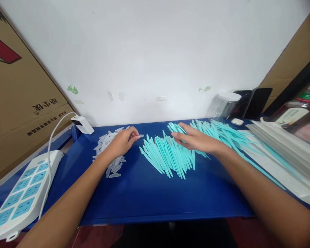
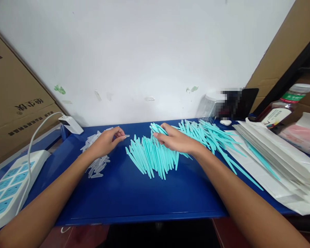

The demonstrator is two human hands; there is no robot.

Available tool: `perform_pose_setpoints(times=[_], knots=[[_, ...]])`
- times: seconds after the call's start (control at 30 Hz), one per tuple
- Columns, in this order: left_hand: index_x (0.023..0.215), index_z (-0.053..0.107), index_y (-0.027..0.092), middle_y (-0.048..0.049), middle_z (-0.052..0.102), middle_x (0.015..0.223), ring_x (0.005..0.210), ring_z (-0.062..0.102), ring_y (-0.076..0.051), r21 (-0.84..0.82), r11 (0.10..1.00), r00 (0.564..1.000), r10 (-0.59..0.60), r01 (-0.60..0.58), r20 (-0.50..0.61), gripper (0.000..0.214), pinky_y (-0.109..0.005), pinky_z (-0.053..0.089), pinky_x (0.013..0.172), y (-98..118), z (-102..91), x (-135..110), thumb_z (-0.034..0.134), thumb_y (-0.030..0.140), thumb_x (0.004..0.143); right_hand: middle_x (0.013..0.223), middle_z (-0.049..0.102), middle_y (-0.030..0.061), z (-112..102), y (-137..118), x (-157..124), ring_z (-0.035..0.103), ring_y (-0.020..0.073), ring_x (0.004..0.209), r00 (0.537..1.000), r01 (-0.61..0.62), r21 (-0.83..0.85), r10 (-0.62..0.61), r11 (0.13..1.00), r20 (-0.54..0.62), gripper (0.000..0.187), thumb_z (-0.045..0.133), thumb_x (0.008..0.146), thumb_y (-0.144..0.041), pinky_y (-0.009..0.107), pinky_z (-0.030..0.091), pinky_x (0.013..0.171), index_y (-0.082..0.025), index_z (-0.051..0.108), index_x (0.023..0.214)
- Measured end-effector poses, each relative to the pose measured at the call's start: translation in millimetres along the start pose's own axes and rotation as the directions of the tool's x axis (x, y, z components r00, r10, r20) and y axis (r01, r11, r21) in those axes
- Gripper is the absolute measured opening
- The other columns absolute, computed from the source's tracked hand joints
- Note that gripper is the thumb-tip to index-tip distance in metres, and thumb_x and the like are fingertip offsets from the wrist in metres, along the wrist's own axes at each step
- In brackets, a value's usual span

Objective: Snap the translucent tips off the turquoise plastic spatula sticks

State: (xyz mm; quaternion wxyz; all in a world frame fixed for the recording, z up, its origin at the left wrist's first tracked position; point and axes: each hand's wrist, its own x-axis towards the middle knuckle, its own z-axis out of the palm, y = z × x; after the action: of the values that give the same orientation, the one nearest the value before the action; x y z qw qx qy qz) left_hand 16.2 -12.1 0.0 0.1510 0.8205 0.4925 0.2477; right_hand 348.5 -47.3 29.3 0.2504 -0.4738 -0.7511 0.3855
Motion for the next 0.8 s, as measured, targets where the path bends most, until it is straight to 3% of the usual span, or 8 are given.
perform_pose_setpoints(times=[0.17, 0.4, 0.63, 0.8], knots=[[0.099, 0.071, 0.020, -0.0080, 0.074, 0.095, 0.084, 0.068, -0.021, -0.236, 0.972, 0.990, -0.019, -0.015, -0.141, 0.029, -0.031, 0.051, 0.072, 27, 8.3, -2, 0.066, 0.049, 0.096, 0.086, 0.066, 0.0022, 3, -2, 2, 0.046, 0.0096, 0.053, 0.996, 0.065, 0.138, -0.073, 0.988, 0.051, 0.042, 0.061, 0.097, -0.064, 0.025, 0.038, 0.047, -0.022, 0.054, 0.094], [0.099, 0.076, 0.017, -0.0074, 0.076, 0.084, 0.075, 0.070, -0.018, -0.599, 0.800, 0.993, -0.097, 0.038, -0.067, 0.030, -0.029, 0.056, 0.068, 52, 28.7, -12, 0.077, 0.045, 0.090, 0.082, 0.071, 0.0023, 7, -4, 2, 0.052, 0.0096, 0.048, 0.992, 0.121, 0.086, -0.124, 0.989, 0.034, 0.039, 0.066, 0.095, -0.057, 0.025, 0.041, 0.045, -0.020, 0.058, 0.089], [0.101, 0.080, 0.018, -0.0092, 0.080, 0.087, 0.081, 0.076, -0.022, -0.648, 0.756, 0.991, -0.135, 0.088, -0.022, 0.030, -0.032, 0.060, 0.071, 56, 33.7, -16, 0.078, 0.045, 0.089, 0.073, 0.067, 0.0000, 15, -8, -1, 0.055, 0.0109, 0.049, 0.989, 0.119, 0.008, -0.119, 0.993, 0.082, 0.038, 0.061, 0.099, -0.056, 0.025, 0.043, 0.048, -0.019, 0.061, 0.089], [0.100, 0.080, 0.018, -0.0086, 0.080, 0.086, 0.079, 0.075, -0.021, -0.654, 0.752, 0.991, -0.128, 0.080, -0.026, 0.030, -0.031, 0.061, 0.071, 57, 33.9, -16, 0.080, 0.045, 0.088, 0.080, 0.071, 0.0016, 15, -10, -2, 0.056, 0.0103, 0.049, 0.991, 0.115, -0.011, -0.114, 0.993, 0.076, 0.038, 0.061, 0.099, -0.055, 0.025, 0.043, 0.047, -0.019, 0.061, 0.090]])
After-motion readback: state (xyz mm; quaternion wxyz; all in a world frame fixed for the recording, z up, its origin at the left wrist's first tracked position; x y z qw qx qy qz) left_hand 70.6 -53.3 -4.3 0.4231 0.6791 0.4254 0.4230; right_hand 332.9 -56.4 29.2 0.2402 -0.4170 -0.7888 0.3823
